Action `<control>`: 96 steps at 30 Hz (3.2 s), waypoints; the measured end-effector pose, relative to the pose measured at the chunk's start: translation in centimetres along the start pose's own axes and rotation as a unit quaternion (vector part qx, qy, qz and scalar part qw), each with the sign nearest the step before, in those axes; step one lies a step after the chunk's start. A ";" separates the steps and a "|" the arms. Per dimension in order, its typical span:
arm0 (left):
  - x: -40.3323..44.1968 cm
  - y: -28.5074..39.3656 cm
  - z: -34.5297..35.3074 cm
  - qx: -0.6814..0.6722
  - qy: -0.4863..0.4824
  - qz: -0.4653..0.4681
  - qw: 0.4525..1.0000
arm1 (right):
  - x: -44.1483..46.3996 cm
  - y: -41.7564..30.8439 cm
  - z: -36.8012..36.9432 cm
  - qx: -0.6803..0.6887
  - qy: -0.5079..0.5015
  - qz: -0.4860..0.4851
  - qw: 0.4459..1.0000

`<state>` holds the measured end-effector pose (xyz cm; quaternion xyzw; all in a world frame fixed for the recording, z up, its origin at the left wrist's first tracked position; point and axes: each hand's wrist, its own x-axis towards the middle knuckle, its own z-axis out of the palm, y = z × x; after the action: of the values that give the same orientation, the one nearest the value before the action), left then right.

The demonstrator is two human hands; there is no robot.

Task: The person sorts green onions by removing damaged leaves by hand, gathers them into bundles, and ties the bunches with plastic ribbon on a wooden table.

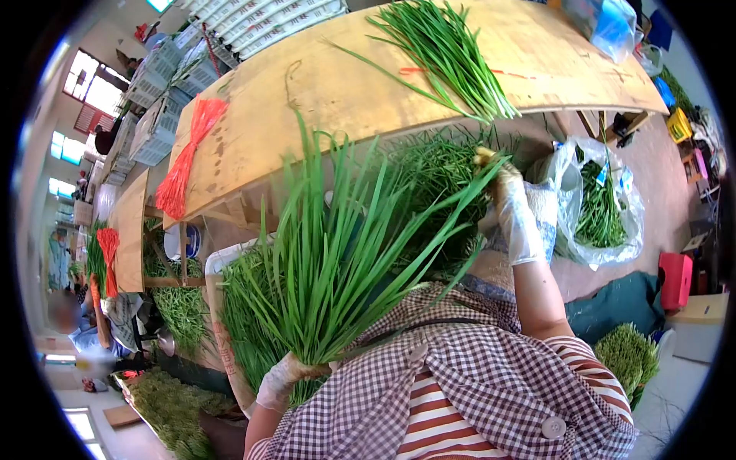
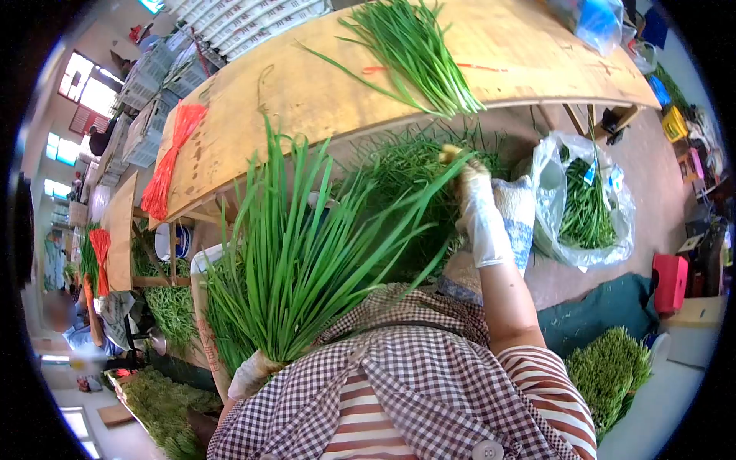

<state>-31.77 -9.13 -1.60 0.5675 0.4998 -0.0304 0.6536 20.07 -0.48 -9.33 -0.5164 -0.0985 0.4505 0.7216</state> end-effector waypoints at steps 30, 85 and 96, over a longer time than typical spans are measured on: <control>3.0 1.6 0.3 -0.033 -0.044 -0.008 0.998 | -10.8 -10.7 -0.3 -0.180 -0.036 -0.219 0.958; 13.2 20.9 4.9 0.568 0.428 0.426 0.560 | -15.6 0.5 8.3 -0.035 -0.379 -0.181 0.907; 17.1 29.8 12.9 0.286 0.316 0.545 0.722 | -3.9 -25.1 5.1 -0.175 0.076 -0.261 0.946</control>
<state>2.88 0.47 6.02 0.8786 0.2497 0.3708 0.1679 28.51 -1.56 15.18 -0.6236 -0.2523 0.1809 0.7174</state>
